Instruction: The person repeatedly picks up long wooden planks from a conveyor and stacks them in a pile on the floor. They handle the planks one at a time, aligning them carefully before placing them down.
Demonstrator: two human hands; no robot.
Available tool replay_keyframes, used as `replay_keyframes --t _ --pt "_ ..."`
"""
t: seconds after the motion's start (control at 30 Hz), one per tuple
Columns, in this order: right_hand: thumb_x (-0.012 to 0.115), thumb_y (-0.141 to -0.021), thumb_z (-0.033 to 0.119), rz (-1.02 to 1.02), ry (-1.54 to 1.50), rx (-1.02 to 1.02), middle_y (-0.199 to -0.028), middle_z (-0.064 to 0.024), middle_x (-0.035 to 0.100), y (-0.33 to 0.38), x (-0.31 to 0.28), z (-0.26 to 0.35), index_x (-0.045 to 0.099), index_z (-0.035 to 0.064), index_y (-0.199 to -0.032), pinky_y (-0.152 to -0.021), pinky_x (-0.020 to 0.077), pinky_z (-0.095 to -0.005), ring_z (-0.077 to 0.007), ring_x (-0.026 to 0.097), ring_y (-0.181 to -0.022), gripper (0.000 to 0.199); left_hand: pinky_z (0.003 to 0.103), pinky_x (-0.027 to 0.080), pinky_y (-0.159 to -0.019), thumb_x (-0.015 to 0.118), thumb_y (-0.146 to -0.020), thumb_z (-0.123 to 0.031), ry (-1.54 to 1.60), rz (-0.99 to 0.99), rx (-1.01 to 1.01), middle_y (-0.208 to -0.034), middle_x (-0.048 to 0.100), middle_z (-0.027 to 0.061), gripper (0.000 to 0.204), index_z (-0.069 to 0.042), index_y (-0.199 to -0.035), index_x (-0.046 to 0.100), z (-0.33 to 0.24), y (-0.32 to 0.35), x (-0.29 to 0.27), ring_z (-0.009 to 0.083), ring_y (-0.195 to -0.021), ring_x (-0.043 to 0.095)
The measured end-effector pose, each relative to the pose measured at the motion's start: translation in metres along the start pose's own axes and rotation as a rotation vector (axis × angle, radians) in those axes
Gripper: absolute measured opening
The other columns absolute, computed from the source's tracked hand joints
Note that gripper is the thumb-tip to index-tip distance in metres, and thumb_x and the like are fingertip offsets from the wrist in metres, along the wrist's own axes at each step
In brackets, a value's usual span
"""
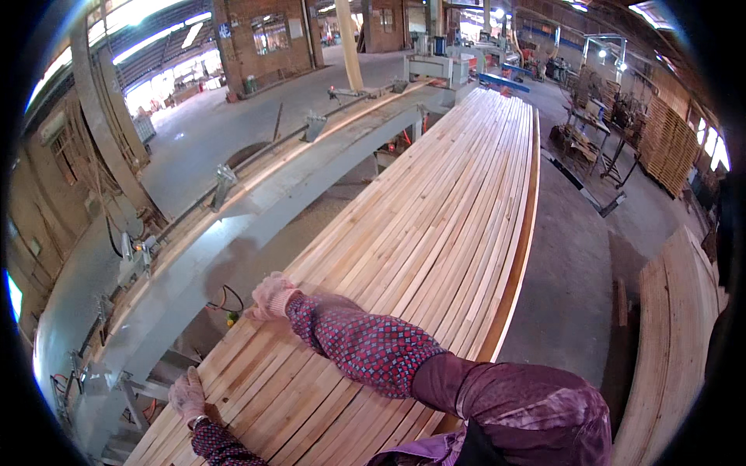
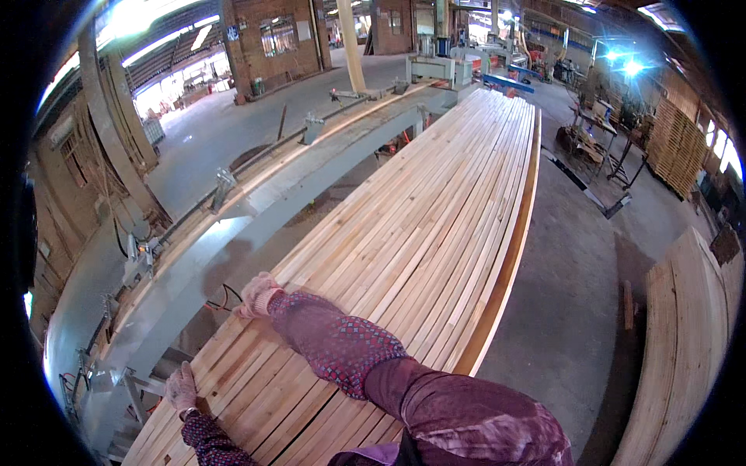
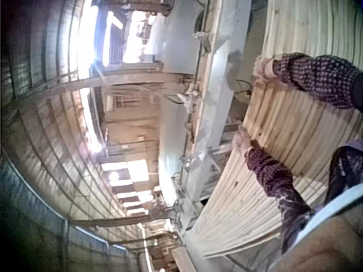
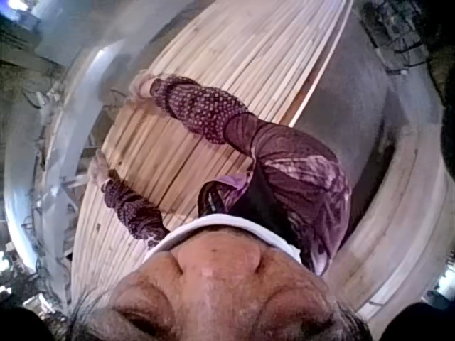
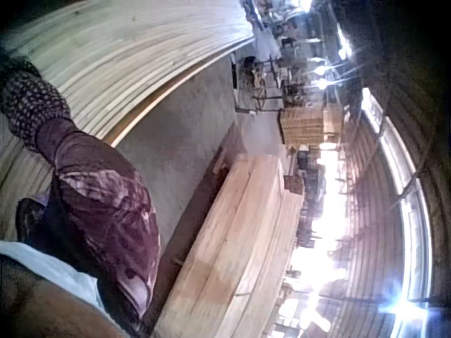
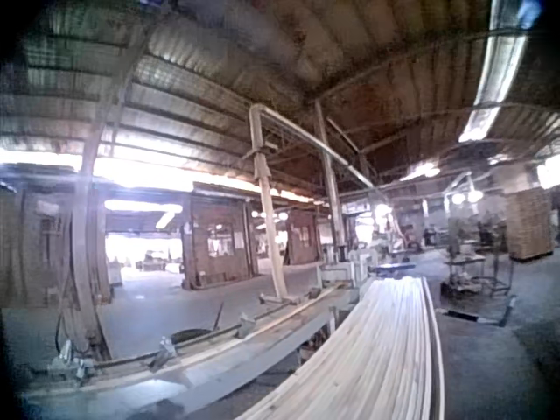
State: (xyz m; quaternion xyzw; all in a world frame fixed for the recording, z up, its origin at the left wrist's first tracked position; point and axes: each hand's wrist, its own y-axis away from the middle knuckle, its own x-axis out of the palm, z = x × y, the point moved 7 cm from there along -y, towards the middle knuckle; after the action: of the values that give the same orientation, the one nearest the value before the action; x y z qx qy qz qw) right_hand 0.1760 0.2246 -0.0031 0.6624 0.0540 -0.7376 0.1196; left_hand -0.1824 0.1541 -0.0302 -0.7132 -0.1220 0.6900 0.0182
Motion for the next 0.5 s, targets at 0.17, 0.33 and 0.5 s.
replay_keyframes --t 0.17,0.33,0.5 --pt "0.052 -0.091 0.071 -0.016 -0.020 0.012 -0.110 -0.0121 0.075 0.013 0.001 0.007 0.077 0.0116 -0.110 -0.099 0.0459 -0.0423 -0.0280 0.066 -0.114 0.067 0.049 0.046 -0.093 0.043 -0.101 -0.054 -0.081 -0.005 -0.072 -0.103 0.073 0.0190 0.057 -0.008 -0.093 0.075 -0.002 0.017 -0.004 0.0389 -0.101 0.065" --pt "0.051 -0.092 0.071 -0.022 -0.039 0.000 -0.113 -0.0122 0.074 0.018 0.007 0.007 0.077 0.0111 -0.111 -0.103 0.0425 -0.0404 -0.0275 0.064 -0.117 0.068 0.049 0.046 -0.093 0.043 -0.101 -0.055 -0.021 -0.027 -0.057 -0.103 0.073 0.0191 0.059 -0.006 -0.094 0.075 -0.004 0.021 -0.006 0.0387 -0.102 0.064" --pt "0.048 -0.094 0.068 -0.114 -0.064 -0.066 -0.108 -0.0165 0.075 0.017 0.004 0.003 0.078 0.0092 -0.106 -0.099 0.0466 -0.0441 -0.0331 0.068 -0.108 0.067 0.050 0.046 -0.092 0.042 -0.102 -0.055 -0.034 -0.049 -0.026 -0.102 0.073 0.0193 0.061 -0.005 -0.095 0.075 -0.006 0.022 -0.005 0.0392 -0.101 0.064"
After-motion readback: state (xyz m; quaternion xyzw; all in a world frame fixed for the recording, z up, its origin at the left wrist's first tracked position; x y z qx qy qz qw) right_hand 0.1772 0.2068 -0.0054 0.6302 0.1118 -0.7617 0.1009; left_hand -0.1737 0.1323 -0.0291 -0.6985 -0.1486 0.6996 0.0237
